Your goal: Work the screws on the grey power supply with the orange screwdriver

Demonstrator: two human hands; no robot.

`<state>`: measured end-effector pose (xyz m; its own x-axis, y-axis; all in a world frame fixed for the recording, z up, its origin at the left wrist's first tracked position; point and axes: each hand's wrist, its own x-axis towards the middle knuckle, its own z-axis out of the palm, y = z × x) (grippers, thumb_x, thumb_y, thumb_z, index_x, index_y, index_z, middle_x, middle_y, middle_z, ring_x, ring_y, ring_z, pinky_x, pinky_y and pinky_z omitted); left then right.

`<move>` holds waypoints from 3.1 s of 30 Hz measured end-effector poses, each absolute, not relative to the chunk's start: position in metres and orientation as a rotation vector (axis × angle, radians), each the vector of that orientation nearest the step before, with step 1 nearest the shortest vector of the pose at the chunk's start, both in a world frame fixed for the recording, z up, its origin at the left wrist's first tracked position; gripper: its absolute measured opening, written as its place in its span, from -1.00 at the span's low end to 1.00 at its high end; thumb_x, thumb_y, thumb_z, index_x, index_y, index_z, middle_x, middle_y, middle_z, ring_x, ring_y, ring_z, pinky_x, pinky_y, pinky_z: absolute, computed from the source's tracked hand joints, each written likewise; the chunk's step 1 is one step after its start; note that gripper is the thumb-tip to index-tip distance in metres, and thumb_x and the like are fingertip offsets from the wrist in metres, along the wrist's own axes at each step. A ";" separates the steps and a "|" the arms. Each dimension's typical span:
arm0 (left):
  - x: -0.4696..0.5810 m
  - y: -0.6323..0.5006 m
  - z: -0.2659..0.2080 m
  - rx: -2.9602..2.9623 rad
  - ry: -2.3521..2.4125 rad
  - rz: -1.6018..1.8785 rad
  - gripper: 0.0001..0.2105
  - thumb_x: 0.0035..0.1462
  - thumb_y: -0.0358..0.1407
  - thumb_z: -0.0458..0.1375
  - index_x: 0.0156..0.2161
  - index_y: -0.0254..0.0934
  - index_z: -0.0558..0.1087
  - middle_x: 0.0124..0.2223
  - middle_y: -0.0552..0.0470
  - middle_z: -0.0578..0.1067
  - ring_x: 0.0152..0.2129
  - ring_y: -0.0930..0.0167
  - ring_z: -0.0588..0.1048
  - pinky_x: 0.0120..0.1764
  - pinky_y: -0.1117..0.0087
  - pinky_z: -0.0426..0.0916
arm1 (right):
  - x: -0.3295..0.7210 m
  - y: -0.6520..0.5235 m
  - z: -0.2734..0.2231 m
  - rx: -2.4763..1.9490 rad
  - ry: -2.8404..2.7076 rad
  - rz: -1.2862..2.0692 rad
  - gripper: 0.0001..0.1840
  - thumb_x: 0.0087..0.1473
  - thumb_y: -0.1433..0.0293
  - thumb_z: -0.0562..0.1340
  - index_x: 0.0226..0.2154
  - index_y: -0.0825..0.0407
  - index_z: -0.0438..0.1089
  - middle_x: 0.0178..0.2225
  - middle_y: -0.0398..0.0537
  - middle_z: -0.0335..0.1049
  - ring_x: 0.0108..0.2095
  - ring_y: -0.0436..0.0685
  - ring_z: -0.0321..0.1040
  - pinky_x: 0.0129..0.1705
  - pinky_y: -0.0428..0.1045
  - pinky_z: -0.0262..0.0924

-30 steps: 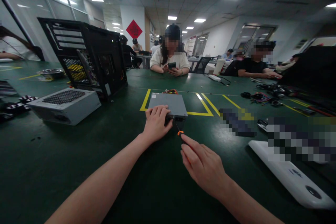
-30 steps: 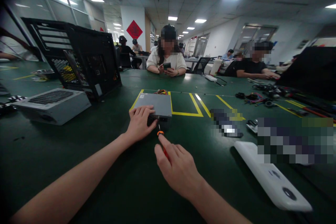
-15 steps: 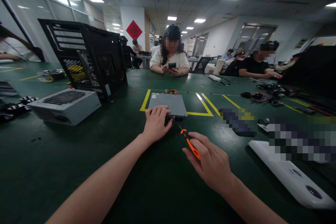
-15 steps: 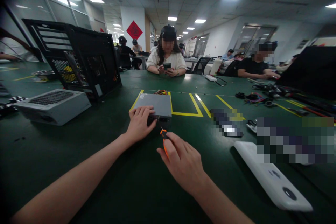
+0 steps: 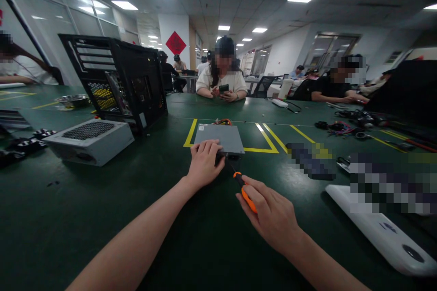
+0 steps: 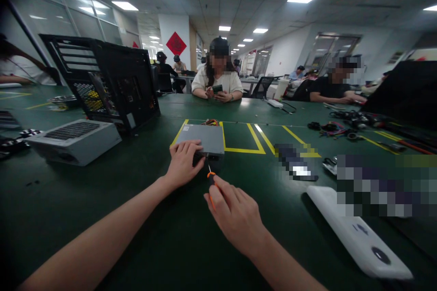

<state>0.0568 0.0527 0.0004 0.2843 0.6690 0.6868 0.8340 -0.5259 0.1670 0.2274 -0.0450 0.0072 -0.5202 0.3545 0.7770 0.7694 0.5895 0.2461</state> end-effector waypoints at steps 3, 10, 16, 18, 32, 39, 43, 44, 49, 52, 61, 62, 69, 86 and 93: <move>0.056 0.053 0.000 -2.334 -1.391 -1.072 -0.77 0.03 -0.27 0.07 -0.16 -0.21 0.28 -0.01 -0.01 0.35 -0.06 0.29 0.25 -0.06 0.19 0.05 | 0.227 -0.045 0.007 -0.910 -2.097 -0.770 -0.76 0.01 0.40 0.18 -0.24 0.13 0.17 -0.27 0.15 0.41 -0.34 0.09 0.40 -0.41 -0.06 0.32; 0.055 0.054 0.000 -2.351 -1.398 -1.075 -0.77 0.03 -0.27 0.07 -0.16 -0.21 0.28 0.00 -0.01 0.34 -0.05 0.29 0.24 -0.07 0.19 0.04 | 0.227 -0.045 0.005 -0.834 -2.172 -0.726 -0.78 0.02 0.50 0.14 -0.21 0.14 0.17 -0.20 0.17 0.39 -0.33 0.06 0.40 -0.37 -0.06 0.33; 0.056 0.054 0.000 -2.340 -1.394 -1.081 -0.78 0.02 -0.28 0.08 -0.17 -0.21 0.27 0.00 0.00 0.34 -0.06 0.30 0.24 -0.07 0.18 0.04 | 0.225 -0.045 0.008 -0.876 -2.179 -0.691 -0.80 0.04 0.46 0.11 -0.21 0.13 0.16 -0.16 0.23 0.35 -0.23 0.13 0.38 -0.32 -0.01 0.35; 0.056 0.054 0.000 -2.340 -1.395 -1.077 -0.78 0.02 -0.28 0.08 -0.17 -0.21 0.27 0.00 0.00 0.34 -0.05 0.30 0.24 -0.07 0.18 0.03 | 0.224 -0.046 0.009 -0.852 -2.226 -0.677 -0.78 0.04 0.51 0.08 -0.19 0.12 0.15 -0.12 0.21 0.34 -0.20 0.13 0.37 -0.27 0.02 0.34; 0.057 0.054 0.000 -2.339 -1.404 -1.083 -0.77 0.01 -0.27 0.08 -0.17 -0.21 0.29 0.00 -0.02 0.34 -0.06 0.29 0.25 -0.06 0.18 0.04 | 0.227 -0.043 0.004 -0.799 -2.303 -0.582 -0.70 0.02 0.58 0.09 -0.14 0.13 0.14 -0.03 0.21 0.27 0.06 0.18 0.15 -0.07 0.06 0.28; 0.058 0.053 0.000 -2.336 -1.398 -1.090 -0.77 0.01 -0.26 0.09 -0.17 -0.21 0.29 -0.01 -0.02 0.34 -0.06 0.29 0.25 -0.06 0.18 0.03 | 0.225 -0.044 0.009 -0.839 -2.210 -0.582 -0.74 0.02 0.52 0.11 -0.17 0.15 0.13 -0.08 0.26 0.30 0.00 0.19 0.23 -0.11 0.05 0.32; 0.058 0.053 0.000 -2.333 -1.402 -1.089 -0.77 0.01 -0.27 0.08 -0.17 -0.21 0.29 -0.01 -0.03 0.35 -0.06 0.28 0.25 -0.06 0.18 0.03 | 0.225 -0.044 0.009 -0.780 -2.256 -0.588 -0.74 0.03 0.57 0.08 -0.16 0.14 0.12 -0.06 0.24 0.29 0.04 0.18 0.19 -0.11 0.03 0.31; 0.058 0.053 0.001 -2.334 -1.403 -1.090 -0.77 0.02 -0.27 0.08 -0.17 -0.21 0.29 -0.01 -0.03 0.35 -0.06 0.28 0.25 -0.06 0.18 0.04 | 0.225 -0.043 0.009 -0.784 -2.230 -0.604 -0.74 0.03 0.55 0.10 -0.17 0.12 0.12 -0.09 0.22 0.32 0.00 0.16 0.24 -0.14 0.00 0.33; 0.058 0.052 0.001 -2.331 -1.413 -1.082 -0.76 0.01 -0.27 0.09 -0.17 -0.21 0.28 -0.01 -0.02 0.35 -0.06 0.28 0.25 -0.07 0.18 0.04 | 0.230 -0.042 0.007 -0.871 -2.141 -0.580 -0.76 0.03 0.45 0.14 -0.20 0.11 0.12 -0.15 0.19 0.34 -0.10 0.13 0.32 -0.19 0.00 0.35; 0.058 0.052 0.001 -2.329 -1.406 -1.077 -0.76 0.01 -0.26 0.08 -0.16 -0.21 0.28 -0.01 -0.02 0.35 -0.06 0.28 0.25 -0.07 0.18 0.04 | 0.230 -0.043 0.006 -0.828 -2.220 -0.546 -0.74 0.01 0.54 0.11 -0.18 0.14 0.11 -0.06 0.27 0.25 0.03 0.20 0.19 -0.11 0.06 0.30; 0.059 0.053 0.001 -2.329 -1.411 -1.064 -0.77 0.01 -0.27 0.08 -0.17 -0.21 0.27 0.01 -0.04 0.34 -0.06 0.27 0.25 -0.07 0.17 0.03 | 0.229 -0.040 0.005 -0.819 -2.167 -0.602 -0.74 0.02 0.54 0.13 -0.18 0.14 0.11 -0.12 0.23 0.31 0.00 0.18 0.23 -0.12 0.04 0.32; 0.059 0.053 0.001 -2.327 -1.413 -1.065 -0.77 0.01 -0.27 0.08 -0.17 -0.21 0.28 0.00 -0.04 0.34 -0.07 0.27 0.26 -0.07 0.17 0.03 | 0.229 -0.041 0.006 -0.815 -2.194 -0.593 -0.74 0.02 0.55 0.11 -0.18 0.13 0.11 -0.09 0.23 0.30 0.03 0.19 0.20 -0.10 0.05 0.31; 0.059 0.052 0.002 -2.334 -1.416 -1.081 -0.77 0.01 -0.27 0.09 -0.18 -0.21 0.27 0.00 -0.03 0.34 -0.07 0.28 0.25 -0.07 0.19 0.03 | 0.230 -0.040 0.008 -0.829 -2.099 -0.671 -0.73 0.01 0.49 0.17 -0.20 0.12 0.13 -0.20 0.15 0.40 -0.16 0.08 0.37 -0.23 -0.07 0.36; 0.059 0.053 0.001 -2.326 -1.420 -1.087 -0.78 0.00 -0.28 0.10 -0.18 -0.20 0.29 0.00 -0.03 0.34 -0.06 0.28 0.25 -0.06 0.18 0.04 | 0.230 -0.038 0.004 -0.829 -2.091 -0.698 -0.69 -0.02 0.47 0.21 -0.20 0.14 0.14 -0.23 0.15 0.42 -0.21 0.07 0.40 -0.25 -0.07 0.35; 0.059 0.053 0.001 -2.338 -1.429 -1.081 -0.77 0.01 -0.26 0.08 -0.17 -0.20 0.28 0.00 -0.05 0.34 -0.06 0.26 0.25 -0.06 0.16 0.04 | 0.250 -0.041 0.014 -0.941 -1.913 -0.501 -0.66 -0.02 0.43 0.20 -0.16 0.02 0.15 -0.21 0.01 0.42 -0.26 0.08 0.42 -0.32 -0.04 0.35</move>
